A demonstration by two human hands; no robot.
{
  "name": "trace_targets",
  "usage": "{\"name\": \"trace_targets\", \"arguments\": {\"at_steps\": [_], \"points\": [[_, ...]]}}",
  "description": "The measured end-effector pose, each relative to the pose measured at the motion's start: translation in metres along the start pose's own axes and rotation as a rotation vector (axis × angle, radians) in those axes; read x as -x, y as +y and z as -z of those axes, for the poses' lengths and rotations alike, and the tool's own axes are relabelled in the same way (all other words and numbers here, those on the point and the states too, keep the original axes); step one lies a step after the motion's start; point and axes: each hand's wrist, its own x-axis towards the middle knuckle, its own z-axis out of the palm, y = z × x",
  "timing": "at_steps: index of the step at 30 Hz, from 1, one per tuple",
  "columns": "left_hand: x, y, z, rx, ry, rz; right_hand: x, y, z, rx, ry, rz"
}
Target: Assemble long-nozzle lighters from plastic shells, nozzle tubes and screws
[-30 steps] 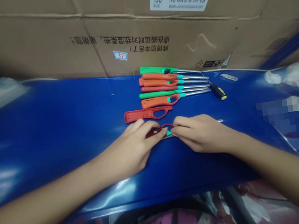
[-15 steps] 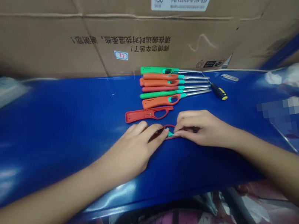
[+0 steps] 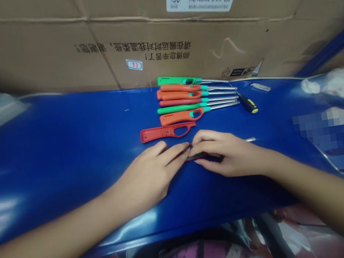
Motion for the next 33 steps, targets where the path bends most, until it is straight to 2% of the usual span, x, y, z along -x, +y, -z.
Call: {"name": "trace_targets", "arguments": {"at_steps": [3,8,17,22,25,29,33], "points": [[0.001,-0.002,-0.002,0.014,0.009,-0.009,0.000,0.000,-0.001,0.027,-0.030,-0.030],[0.002,-0.004,-0.003,0.022,0.033,-0.038,-0.002,0.001,-0.003,-0.071,0.046,-0.029],[0.001,-0.004,0.002,0.014,0.046,-0.068,0.003,0.006,0.014,-0.280,0.133,-0.236],[0.000,-0.003,0.003,0.031,0.058,-0.052,0.002,0.012,0.016,-0.459,0.051,-0.323],[0.000,-0.003,0.004,0.036,0.053,-0.057,0.001,0.013,0.015,-0.514,0.012,-0.323],[0.000,-0.003,0.004,0.059,0.053,-0.049,0.001,0.013,0.013,-0.401,0.000,-0.314],[0.001,-0.003,0.003,0.078,0.044,-0.043,0.001,0.012,0.010,-0.229,-0.010,-0.208]]}}
